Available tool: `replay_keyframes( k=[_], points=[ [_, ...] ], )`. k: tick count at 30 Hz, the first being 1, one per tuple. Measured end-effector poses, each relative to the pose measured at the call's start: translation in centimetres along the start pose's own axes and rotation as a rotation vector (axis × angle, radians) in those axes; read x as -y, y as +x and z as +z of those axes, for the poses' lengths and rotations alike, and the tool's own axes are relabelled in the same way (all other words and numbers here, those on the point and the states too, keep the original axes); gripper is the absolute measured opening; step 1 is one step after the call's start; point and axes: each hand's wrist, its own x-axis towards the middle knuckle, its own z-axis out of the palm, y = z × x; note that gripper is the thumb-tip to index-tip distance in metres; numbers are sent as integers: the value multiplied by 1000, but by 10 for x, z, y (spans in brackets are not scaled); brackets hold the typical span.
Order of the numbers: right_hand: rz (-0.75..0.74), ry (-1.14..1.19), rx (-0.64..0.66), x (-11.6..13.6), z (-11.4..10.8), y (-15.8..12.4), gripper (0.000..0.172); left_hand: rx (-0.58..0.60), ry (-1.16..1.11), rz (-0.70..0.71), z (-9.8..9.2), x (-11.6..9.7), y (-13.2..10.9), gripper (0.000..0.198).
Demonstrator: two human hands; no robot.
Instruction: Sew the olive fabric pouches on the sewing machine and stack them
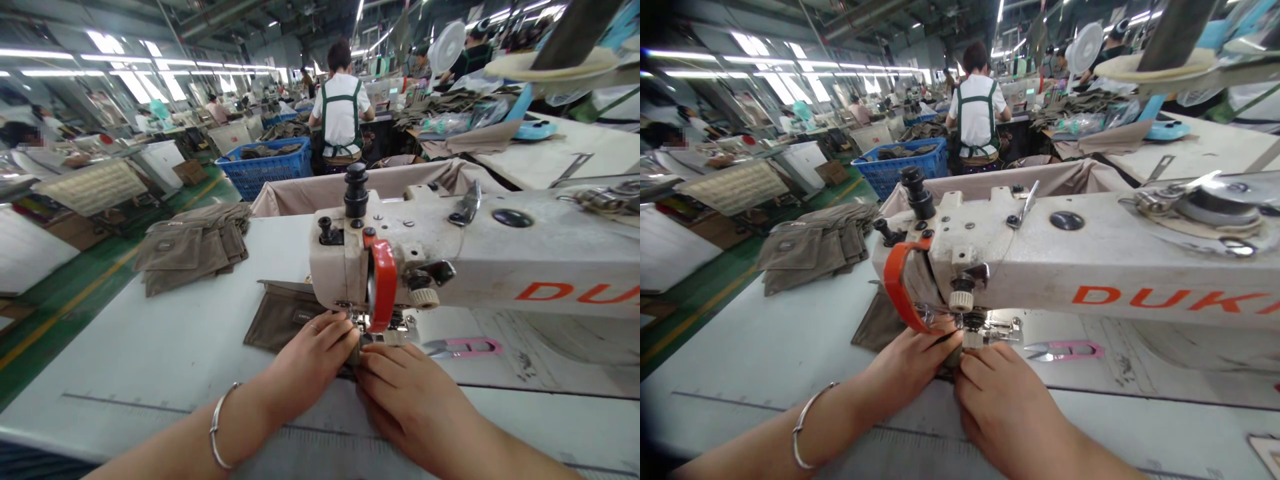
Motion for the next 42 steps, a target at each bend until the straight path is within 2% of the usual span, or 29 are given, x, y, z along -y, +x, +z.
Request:
replay_keyframes(
  k=[6, 9, 13, 23, 30, 35, 42],
  points=[
    [12, 58, -45, -1, -2, -3, 23, -44, -57, 39, 0, -5, -12, 26],
    [15, 106, -31, -2, -9, -5, 28, -31, -92, 63, -1, -5, -15, 26],
    [39, 164, 7, -5, -17, -8, 26, -28, -123, 72, -7, -5, -11, 23],
    [82, 126, 30, -5, -13, -6, 26, -204, -163, -32, -6, -8, -8, 17],
    [93, 140, 70, -5, -12, -3, 25, -83, -193, -7, -5, -11, -5, 19],
    [108, 176, 71, -4, -11, -3, 27, -103, -227, -6, -4, -12, -3, 18],
    [128, 247, 98, 0, -10, -2, 29, -62, -162, 25, -1, -11, -2, 20]
  ],
)
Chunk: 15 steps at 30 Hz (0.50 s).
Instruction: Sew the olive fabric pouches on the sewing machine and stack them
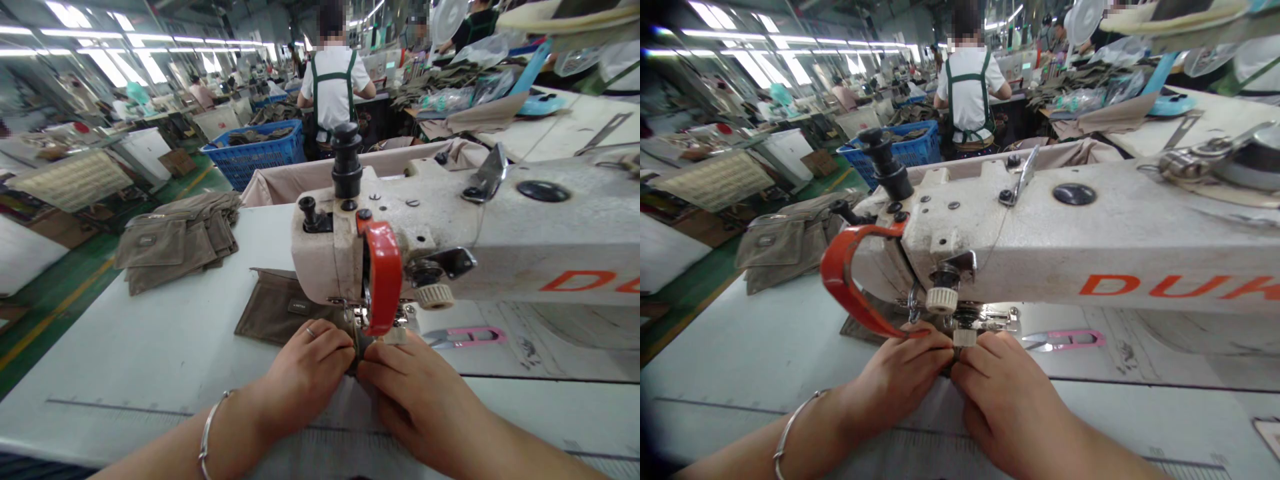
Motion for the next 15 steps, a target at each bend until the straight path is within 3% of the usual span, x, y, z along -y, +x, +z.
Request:
replay_keyframes(
  k=[4, 9, 15],
  points=[
    [-6, -16, -61, -2, -3, -3, 20, -62, -146, -63, 1, 3, 6, 20],
    [-30, -131, -207, -13, -2, -1, 21, -62, -242, -255, -1, 5, 7, 11],
    [-86, -327, -109, -18, 11, 11, 18, -84, -202, -283, -1, 6, 5, 14]
  ],
)
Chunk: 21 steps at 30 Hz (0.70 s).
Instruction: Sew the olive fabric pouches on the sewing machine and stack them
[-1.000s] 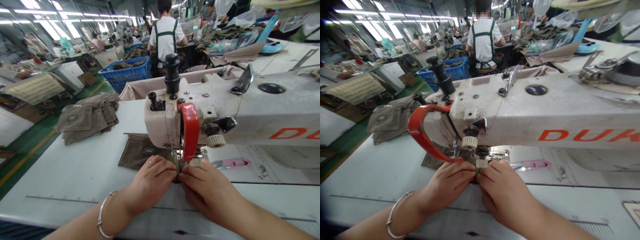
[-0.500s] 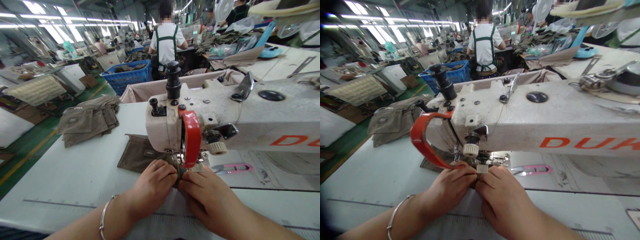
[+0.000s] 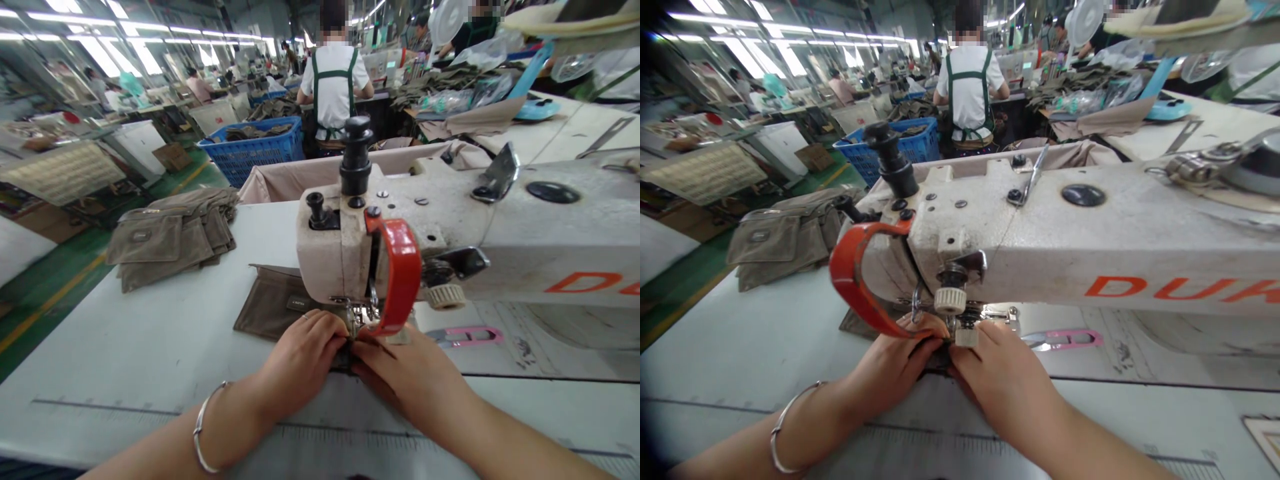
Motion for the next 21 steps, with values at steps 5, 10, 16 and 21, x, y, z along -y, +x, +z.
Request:
replay_keyframes(
  k=[5, 10, 16, 21],
  points=[
    [-64, -146, 73, 3, 3, 4, 22, -93, 26, 34, 1, 0, -2, 14],
    [-88, -36, -117, 3, 6, 2, 20, -103, 63, 151, 4, -2, -6, 16],
    [-62, 107, -155, 8, -1, -9, 17, -2, 228, 309, 9, -3, -12, 21],
    [-64, 92, -147, 12, -5, -8, 18, 45, 254, 311, 8, 0, -13, 24]
  ],
)
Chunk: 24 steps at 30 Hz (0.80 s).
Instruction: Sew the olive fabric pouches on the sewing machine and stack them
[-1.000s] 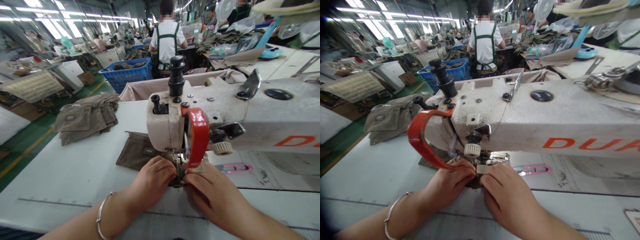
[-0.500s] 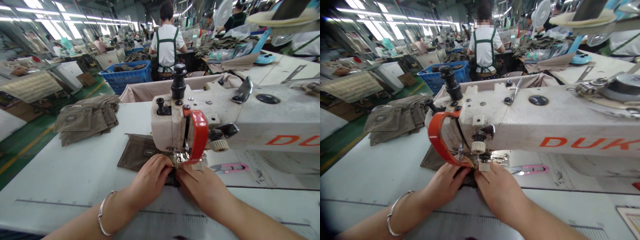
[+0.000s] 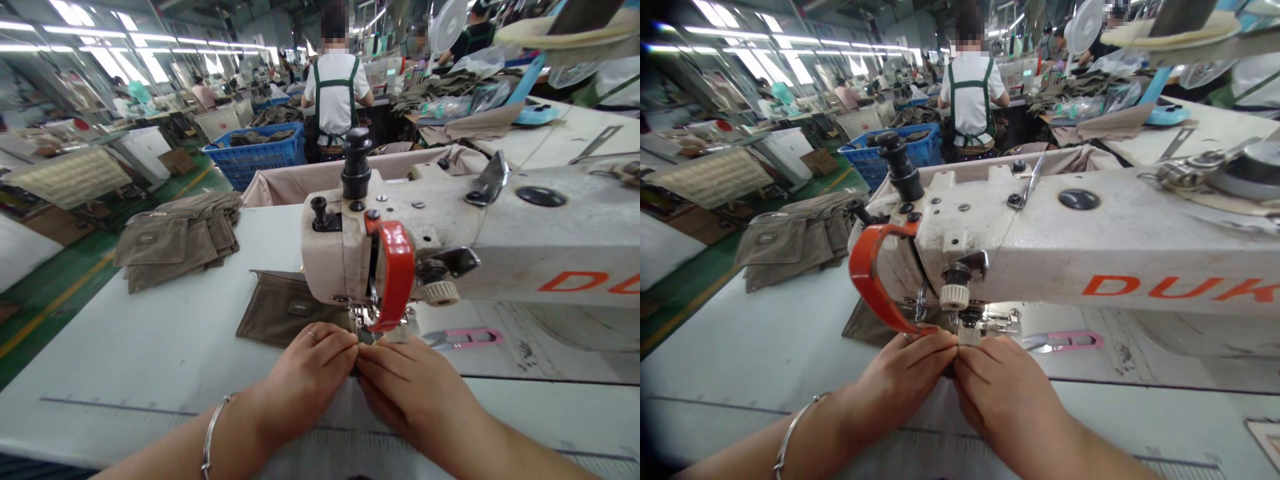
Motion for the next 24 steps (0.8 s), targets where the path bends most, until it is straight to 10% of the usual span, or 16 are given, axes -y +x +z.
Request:
replay_keyframes(
  k=[24],
  points=[
    [183, 1, 20, -12, -2, 4, 30, -71, -73, -183, 1, 16, 18, 16]
  ],
)
